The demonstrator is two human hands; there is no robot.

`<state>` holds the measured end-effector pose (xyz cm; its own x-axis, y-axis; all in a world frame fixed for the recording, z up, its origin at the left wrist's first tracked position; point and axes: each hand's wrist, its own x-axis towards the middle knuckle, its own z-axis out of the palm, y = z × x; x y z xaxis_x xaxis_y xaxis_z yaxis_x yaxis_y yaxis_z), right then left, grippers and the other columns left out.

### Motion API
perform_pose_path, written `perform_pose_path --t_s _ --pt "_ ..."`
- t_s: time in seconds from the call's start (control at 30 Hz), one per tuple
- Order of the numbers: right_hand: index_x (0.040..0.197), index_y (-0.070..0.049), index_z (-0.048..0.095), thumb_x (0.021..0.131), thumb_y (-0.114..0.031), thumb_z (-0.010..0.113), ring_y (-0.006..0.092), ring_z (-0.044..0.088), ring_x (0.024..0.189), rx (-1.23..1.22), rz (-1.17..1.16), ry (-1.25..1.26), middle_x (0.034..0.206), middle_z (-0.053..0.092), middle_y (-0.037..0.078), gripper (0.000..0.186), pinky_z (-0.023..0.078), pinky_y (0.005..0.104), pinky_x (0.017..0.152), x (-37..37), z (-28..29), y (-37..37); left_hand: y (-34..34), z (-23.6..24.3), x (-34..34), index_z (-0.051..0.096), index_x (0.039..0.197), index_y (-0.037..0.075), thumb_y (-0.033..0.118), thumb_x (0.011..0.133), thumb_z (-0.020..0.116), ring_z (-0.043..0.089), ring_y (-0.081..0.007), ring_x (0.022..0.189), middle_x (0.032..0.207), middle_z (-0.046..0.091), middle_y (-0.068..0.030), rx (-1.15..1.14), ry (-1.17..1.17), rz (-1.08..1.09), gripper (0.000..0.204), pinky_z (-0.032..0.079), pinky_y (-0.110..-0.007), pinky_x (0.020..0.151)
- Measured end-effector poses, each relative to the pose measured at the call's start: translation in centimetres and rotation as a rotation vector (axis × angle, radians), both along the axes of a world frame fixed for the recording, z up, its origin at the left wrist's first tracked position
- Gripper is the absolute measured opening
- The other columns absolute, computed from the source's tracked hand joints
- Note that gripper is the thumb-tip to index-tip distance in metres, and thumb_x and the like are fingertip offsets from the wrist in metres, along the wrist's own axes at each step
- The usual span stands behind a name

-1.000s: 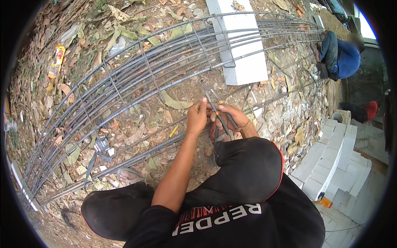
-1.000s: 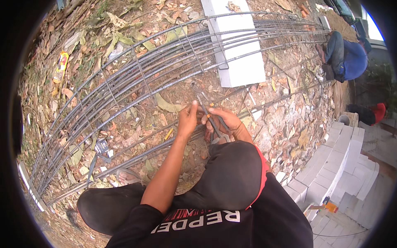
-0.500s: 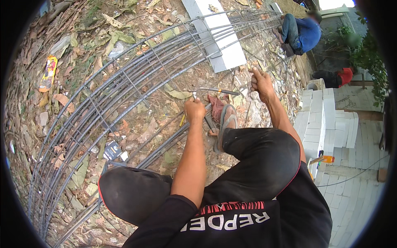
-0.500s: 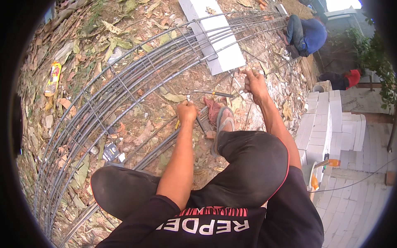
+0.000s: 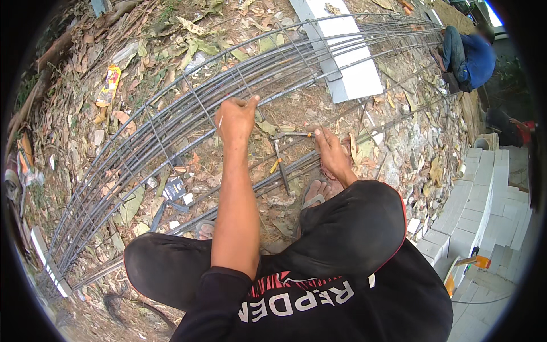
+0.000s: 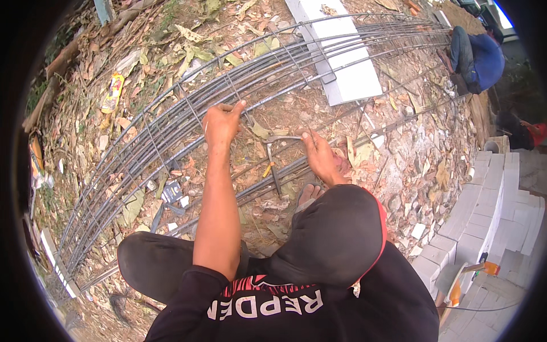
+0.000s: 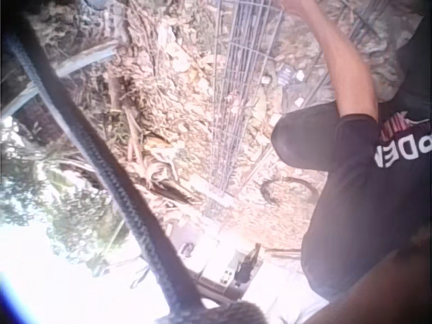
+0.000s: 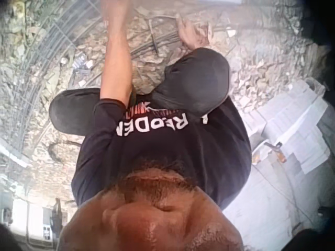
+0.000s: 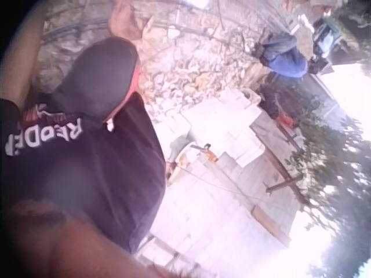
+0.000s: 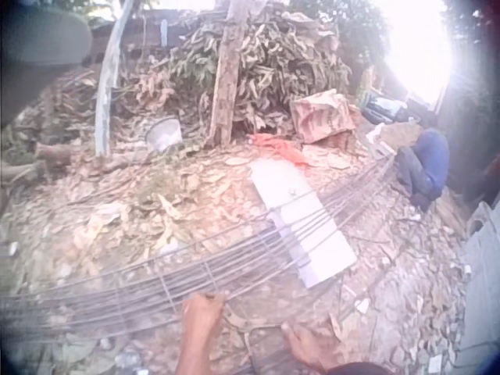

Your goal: The person secures metal rebar together using thin wire and a metal twisting tool, working on a construction site.

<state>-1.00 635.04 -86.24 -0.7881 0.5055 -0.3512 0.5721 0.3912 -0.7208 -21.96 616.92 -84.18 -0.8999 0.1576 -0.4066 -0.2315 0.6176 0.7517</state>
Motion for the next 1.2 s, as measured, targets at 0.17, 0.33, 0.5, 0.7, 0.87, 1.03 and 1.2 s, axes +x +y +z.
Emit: perform_pose_path --t_s 0.17,0.33,0.5,0.7,0.87,1.03,1.2 --pt "0.134 0.001 0.064 0.109 -0.043 0.043 0.0336 0.069 0.097 -0.02 0.065 0.073 0.099 0.071 0.025 0.054 0.05 0.0439 0.09 0.1 -3.5 -0.8 4.3 -4.0 -2.8 0.078 0.086 0.0 0.027 0.09 0.078 0.076 -0.0297 0.073 0.072 0.075 -0.0147 0.04 0.037 -0.084 0.027 0.058 -0.042 0.075" --pt "0.126 0.004 0.066 0.109 -0.039 0.044 0.0303 0.068 0.079 -0.189 0.143 0.179 0.079 0.067 0.02 0.05 0.05 0.0448 0.081 0.1 -3.5 0.1 5.6 -1.8 -4.2 0.076 0.086 -0.005 0.017 0.094 0.075 0.07 -0.0145 0.057 0.072 0.074 -0.0113 0.16 0.037 -0.079 0.024 0.057 -0.027 0.056" --pt "0.115 0.0 0.074 0.109 -0.031 0.048 0.0157 0.056 0.068 -0.435 -0.072 0.313 0.072 0.061 0.005 0.041 0.045 0.0352 0.067 -0.2 -7.0 -2.0 5.9 -0.4 -1.1 0.08 0.092 -0.002 0.027 0.088 0.082 0.073 -0.0205 0.069 0.079 0.077 -0.0145 -0.055 0.254 -0.111 0.029 0.058 -0.034 0.07" --pt "0.112 0.0 0.073 0.108 -0.023 0.053 0.0058 0.038 0.052 -0.727 -0.305 0.088 0.065 0.045 -0.007 0.03 0.03 0.0269 0.048 -3.6 -2.9 -2.2 4.0 -1.7 -1.8 0.081 0.1 0.001 0.035 0.079 0.09 0.076 -0.0261 0.088 0.094 0.078 -0.0188 -0.153 0.098 -0.357 0.04 0.057 -0.038 0.083" --pt "0.115 0.0 0.069 0.107 -0.02 0.052 0.0057 0.033 0.048 -0.89 -0.286 0.038 0.063 0.04 -0.008 0.028 0.025 0.0265 0.044 -3.6 -4.8 -2.2 4.0 -2.2 0.0 0.078 0.109 -0.002 0.034 0.074 0.092 0.075 -0.0316 0.096 0.108 0.077 -0.0225 -0.13 0.248 -0.369 0.052 0.056 -0.038 0.088" --pt "0.112 -0.001 0.064 0.108 -0.017 0.047 0.0054 0.029 0.047 -0.97 -0.333 0.074 0.062 0.038 -0.008 0.023 0.023 0.0258 0.043 -3.9 -4.6 -2.2 5.0 -2.8 0.8 0.079 0.104 0.0 0.032 0.079 0.089 0.076 -0.0342 0.089 0.097 0.078 -0.0205 -0.053 0.394 -0.176 0.042 0.056 -0.04 0.084" --pt "0.106 -0.001 0.068 0.103 -0.015 0.05 0.0046 0.034 0.05 -0.953 -0.346 0.113 0.063 0.041 -0.007 0.023 0.026 0.027 0.045 -4.9 -4.8 -3.0 4.8 -2.7 0.6 0.082 0.1 0.006 0.034 0.081 0.086 0.073 -0.0375 0.08 0.084 0.075 -0.0212 -0.06 0.384 -0.209 0.034 0.055 -0.045 0.077"
